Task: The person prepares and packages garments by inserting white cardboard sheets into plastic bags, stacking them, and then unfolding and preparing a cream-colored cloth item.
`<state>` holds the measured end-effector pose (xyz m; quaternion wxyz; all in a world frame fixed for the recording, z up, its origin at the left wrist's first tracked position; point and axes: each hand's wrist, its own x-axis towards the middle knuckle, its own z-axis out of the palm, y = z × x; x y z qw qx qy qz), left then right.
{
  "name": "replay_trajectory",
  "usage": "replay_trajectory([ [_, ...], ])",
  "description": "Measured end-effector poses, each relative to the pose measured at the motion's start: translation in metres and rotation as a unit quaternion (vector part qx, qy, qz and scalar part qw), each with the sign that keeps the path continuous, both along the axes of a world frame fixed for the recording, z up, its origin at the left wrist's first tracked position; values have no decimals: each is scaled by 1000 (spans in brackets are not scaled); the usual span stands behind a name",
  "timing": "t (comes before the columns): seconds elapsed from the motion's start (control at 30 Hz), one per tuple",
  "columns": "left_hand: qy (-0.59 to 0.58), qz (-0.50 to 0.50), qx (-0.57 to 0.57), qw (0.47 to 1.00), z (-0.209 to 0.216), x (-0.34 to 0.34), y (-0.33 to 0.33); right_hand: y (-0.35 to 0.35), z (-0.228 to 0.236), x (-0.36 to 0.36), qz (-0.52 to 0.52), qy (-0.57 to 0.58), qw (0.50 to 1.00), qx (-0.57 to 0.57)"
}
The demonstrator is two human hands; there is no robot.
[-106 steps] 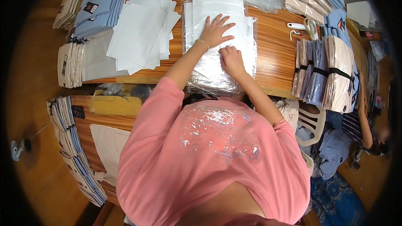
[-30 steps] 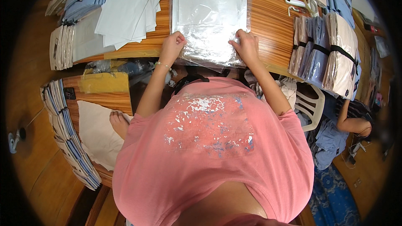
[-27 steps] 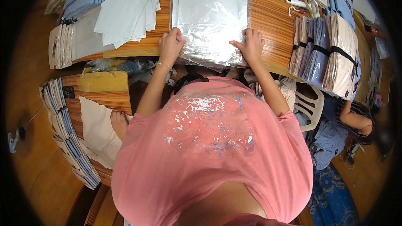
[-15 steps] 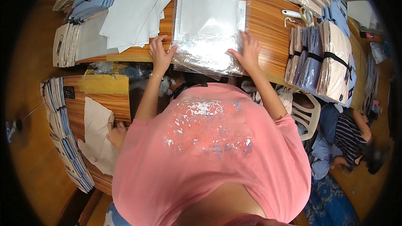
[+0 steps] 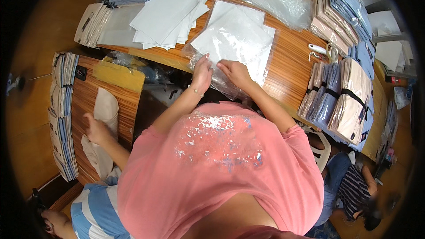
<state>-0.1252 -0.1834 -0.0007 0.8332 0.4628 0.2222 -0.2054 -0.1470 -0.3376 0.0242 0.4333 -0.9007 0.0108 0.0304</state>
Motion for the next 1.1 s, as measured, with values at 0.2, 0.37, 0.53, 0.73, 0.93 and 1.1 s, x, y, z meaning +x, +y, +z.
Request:
replay_trajectory([
  [0.2, -80, -121, 164, 976, -10, 12, 13, -116, -31, 74, -259, -75, 914, -304],
  [0.37, -105, -194, 188, 957, -21, 30, 19, -160, -35, 92, -173, 56, 966, -181],
  [0.53, -82, -155, 176, 969, -7, 41, 12, -190, -42, 88, -101, -33, 973, 204],
  [0.73, -133, -163, 115, 971, 19, 64, 21, -188, -9, 76, -136, -18, 887, 442],
  [0.93, -220, -130, 303, 918, 66, 108, 26, -188, 14, 112, -179, -40, 877, 444],
  [1.1, -239, 26, 279, 930, 91, 145, 81, -235, 15, 171, -319, -20, 856, 405],
])
